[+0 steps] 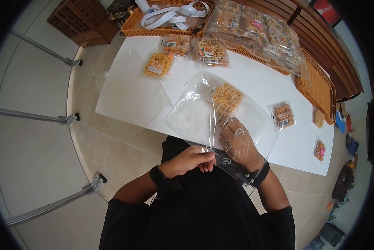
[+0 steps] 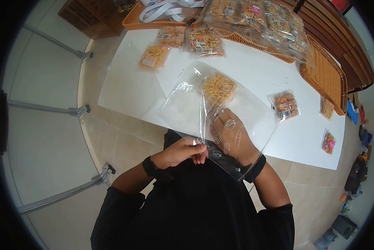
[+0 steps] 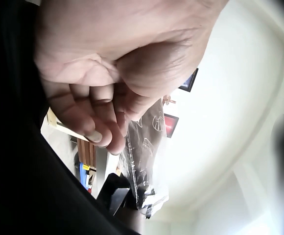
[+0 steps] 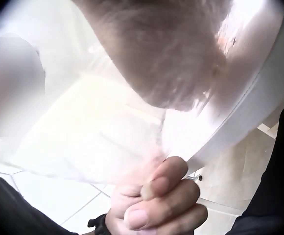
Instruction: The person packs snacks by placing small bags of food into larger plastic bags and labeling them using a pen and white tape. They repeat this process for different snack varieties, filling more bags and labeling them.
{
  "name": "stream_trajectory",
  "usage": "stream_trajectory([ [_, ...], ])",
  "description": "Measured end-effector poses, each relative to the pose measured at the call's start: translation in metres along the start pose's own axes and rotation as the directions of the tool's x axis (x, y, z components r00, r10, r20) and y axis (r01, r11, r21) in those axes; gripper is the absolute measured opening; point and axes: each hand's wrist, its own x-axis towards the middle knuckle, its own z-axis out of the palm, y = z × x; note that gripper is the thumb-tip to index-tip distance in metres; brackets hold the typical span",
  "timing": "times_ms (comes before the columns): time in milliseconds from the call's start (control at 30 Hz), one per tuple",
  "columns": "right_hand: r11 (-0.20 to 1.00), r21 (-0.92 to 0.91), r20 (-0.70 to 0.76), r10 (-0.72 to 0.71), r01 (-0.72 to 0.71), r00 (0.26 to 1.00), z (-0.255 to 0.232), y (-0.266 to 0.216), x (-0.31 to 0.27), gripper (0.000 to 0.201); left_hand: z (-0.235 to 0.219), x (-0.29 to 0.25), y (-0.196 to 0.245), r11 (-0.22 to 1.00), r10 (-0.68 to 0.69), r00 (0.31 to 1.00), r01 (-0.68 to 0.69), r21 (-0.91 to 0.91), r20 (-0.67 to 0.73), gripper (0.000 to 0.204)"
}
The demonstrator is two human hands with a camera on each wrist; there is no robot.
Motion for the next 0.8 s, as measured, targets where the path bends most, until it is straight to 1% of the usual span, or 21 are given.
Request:
stream_trajectory([
  [67,0.996,0.041,-0.034,-0.075,0.076,0.997,0.009,0.009,0.009,0.019,-0.005,-0.004,0.001,0.999,0.039,0.999,-0.039,0.008,-0.011,0.035],
  [167,0.991,0.120,-0.037,-0.049,0.053,0.998,0.008,0.012,0.003,0.016,-0.011,-0.011,0.003,0.995,0.050,0.999,-0.051,0.086,0.013,0.034],
  [233,0.968,0.248,-0.119,0.061,-0.029,0.991,0.007,0.018,-0.005,0.016,-0.013,-0.014,0.010,0.993,0.069,0.997,-0.073,0.096,0.044,0.033],
  [300,0.914,0.385,-0.176,0.207,-0.126,0.962,0.009,0.022,-0.020,0.016,-0.016,-0.015,0.013,0.995,0.071,0.996,-0.075,0.072,0.052,0.031],
  [400,0.871,0.388,-0.122,0.371,-0.300,0.920,0.014,0.020,-0.035,0.016,-0.018,-0.017,0.026,0.993,0.067,0.997,-0.071,0.096,0.041,0.030],
  [433,0.828,0.453,-0.123,0.425,-0.330,0.897,0.017,0.017,-0.039,0.014,-0.018,-0.020,0.034,0.995,0.019,0.997,-0.028,0.101,0.081,0.033],
  [533,0.935,0.256,-0.066,0.271,-0.246,0.960,0.002,0.006,-0.031,0.015,-0.018,-0.024,0.041,0.983,0.073,0.990,-0.092,0.162,0.121,0.033],
  [567,0.972,0.145,-0.076,0.196,-0.184,0.978,0.005,0.006,-0.034,0.016,-0.018,-0.025,0.044,0.984,0.051,0.993,-0.067,0.167,0.103,0.032],
  [667,0.999,0.013,-0.113,0.039,-0.038,0.993,-0.005,0.001,-0.034,0.013,-0.018,-0.026,0.055,0.987,-0.018,0.999,0.013,0.160,0.035,0.029],
  [700,0.975,0.180,-0.118,0.153,-0.130,0.981,-0.006,0.004,-0.042,0.008,-0.019,-0.025,0.059,0.989,-0.044,0.999,0.043,0.140,0.003,0.029],
  [733,0.915,0.343,-0.106,0.262,-0.212,0.959,-0.009,0.011,-0.055,0.005,-0.021,-0.024,0.061,0.990,-0.069,0.997,0.072,0.120,-0.030,0.031],
  [767,0.826,0.510,-0.118,0.345,-0.242,0.931,-0.009,0.018,-0.062,0.008,-0.023,-0.022,0.061,0.987,-0.046,0.998,0.052,0.149,-0.046,0.034],
  [800,0.709,0.662,-0.128,0.426,-0.243,0.896,-0.009,0.025,-0.070,0.012,-0.025,-0.022,0.061,0.988,-0.052,0.998,0.057,0.144,-0.038,0.034],
])
